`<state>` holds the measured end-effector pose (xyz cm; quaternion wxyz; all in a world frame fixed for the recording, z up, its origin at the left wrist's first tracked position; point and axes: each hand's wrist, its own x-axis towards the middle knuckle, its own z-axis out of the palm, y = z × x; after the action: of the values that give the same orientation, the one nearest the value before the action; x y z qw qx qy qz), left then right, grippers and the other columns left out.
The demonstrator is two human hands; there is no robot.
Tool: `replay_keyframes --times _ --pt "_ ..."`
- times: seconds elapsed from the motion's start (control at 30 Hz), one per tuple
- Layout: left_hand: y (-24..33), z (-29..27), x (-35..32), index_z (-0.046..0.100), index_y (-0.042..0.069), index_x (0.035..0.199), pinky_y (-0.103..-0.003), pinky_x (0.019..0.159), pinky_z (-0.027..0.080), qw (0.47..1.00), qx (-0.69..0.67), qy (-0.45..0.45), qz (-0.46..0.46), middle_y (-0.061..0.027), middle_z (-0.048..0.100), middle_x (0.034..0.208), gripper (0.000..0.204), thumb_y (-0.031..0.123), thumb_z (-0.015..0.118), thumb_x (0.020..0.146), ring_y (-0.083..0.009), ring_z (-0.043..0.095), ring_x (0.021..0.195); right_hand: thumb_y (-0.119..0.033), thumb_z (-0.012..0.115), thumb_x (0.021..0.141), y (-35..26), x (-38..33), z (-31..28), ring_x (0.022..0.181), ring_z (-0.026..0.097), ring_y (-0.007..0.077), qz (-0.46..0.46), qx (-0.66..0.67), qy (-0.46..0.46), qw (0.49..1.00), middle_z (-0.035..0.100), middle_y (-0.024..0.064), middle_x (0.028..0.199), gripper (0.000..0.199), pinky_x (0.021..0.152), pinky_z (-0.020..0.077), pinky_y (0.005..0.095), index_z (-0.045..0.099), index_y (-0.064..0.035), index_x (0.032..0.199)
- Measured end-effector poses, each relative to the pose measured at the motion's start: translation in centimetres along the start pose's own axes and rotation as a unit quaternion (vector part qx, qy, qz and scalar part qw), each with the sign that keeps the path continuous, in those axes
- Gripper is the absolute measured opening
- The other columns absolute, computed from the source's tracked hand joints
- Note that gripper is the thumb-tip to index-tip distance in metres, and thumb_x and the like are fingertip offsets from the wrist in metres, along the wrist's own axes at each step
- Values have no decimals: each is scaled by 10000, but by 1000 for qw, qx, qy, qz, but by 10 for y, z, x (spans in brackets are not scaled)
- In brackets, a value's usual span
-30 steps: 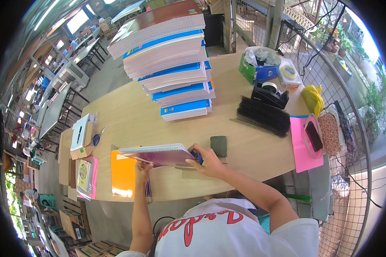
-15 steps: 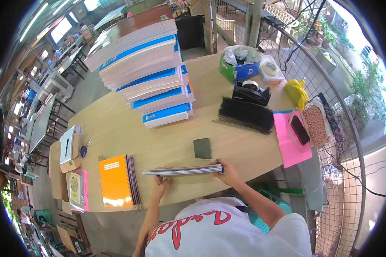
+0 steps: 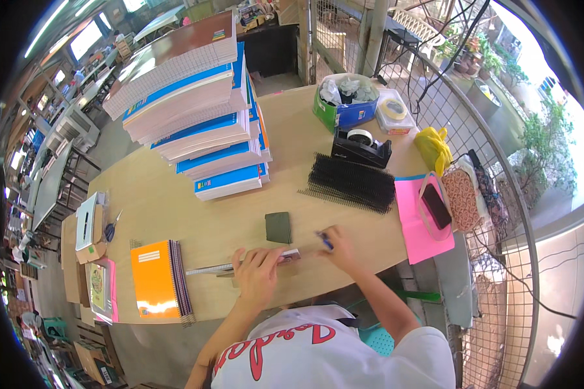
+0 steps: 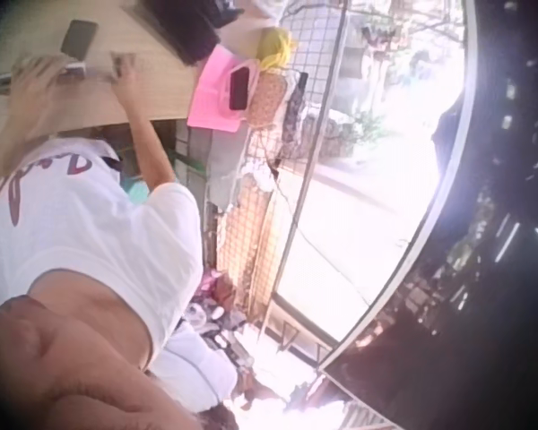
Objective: The person takes spiral notebooks from a stack, uses a tool to cut or trim the ends of the spiral binding, and smooths the binding by hand.
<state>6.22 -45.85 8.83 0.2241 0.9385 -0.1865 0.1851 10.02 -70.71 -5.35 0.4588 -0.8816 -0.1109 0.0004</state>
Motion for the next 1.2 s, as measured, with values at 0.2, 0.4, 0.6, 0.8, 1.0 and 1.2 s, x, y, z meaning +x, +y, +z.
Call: replay_keyframes --times 0.2,0.4,0.6,0.8,1.0,1.2 --pt "4 7 2 691 156 1006 -377 833 399 996 -36 74 -21 7 682 837 190 95 714 827 -198 635 815 -274 815 728 12 49 -14 1123 488 341 -67 -290 76 952 530 120 1173 485 938 398 490 618 -109 1140" --pt "10 9 9 665 129 954 -381 813 399 997 -21 66 -13 -17 676 921 140 87 711 829 -218 620 839 -140 706 799 19 166 22 1164 477 312 -141 -407 63 900 543 99 1193 245 989 358 529 662 -116 1039" --pt "7 13 3 668 123 961 -396 772 396 994 -61 89 -31 -24 669 937 159 84 728 819 -240 613 844 -56 661 837 -19 125 -30 878 640 260 -201 -79 -27 976 638 74 939 153 810 508 419 694 -86 984" --pt "9 13 5 672 137 949 -395 778 392 995 -63 71 -12 -12 652 906 184 88 754 791 -223 609 830 16 705 812 -97 70 -78 814 661 248 -191 115 -163 961 670 77 919 227 710 532 355 694 -47 1030" --pt "9 15 0 677 154 928 -386 791 383 993 -62 96 2 -5 642 904 201 82 773 767 -213 601 824 73 708 775 -119 53 -79 854 648 249 -194 139 -175 955 674 86 917 217 743 520 353 692 -33 964" --pt "9 13 -2 678 150 930 -383 795 382 993 -67 98 16 -5 643 906 206 82 775 762 -214 600 829 15 732 779 -117 54 -77 888 640 247 -270 121 -167 940 673 84 927 168 748 510 375 689 -47 929"
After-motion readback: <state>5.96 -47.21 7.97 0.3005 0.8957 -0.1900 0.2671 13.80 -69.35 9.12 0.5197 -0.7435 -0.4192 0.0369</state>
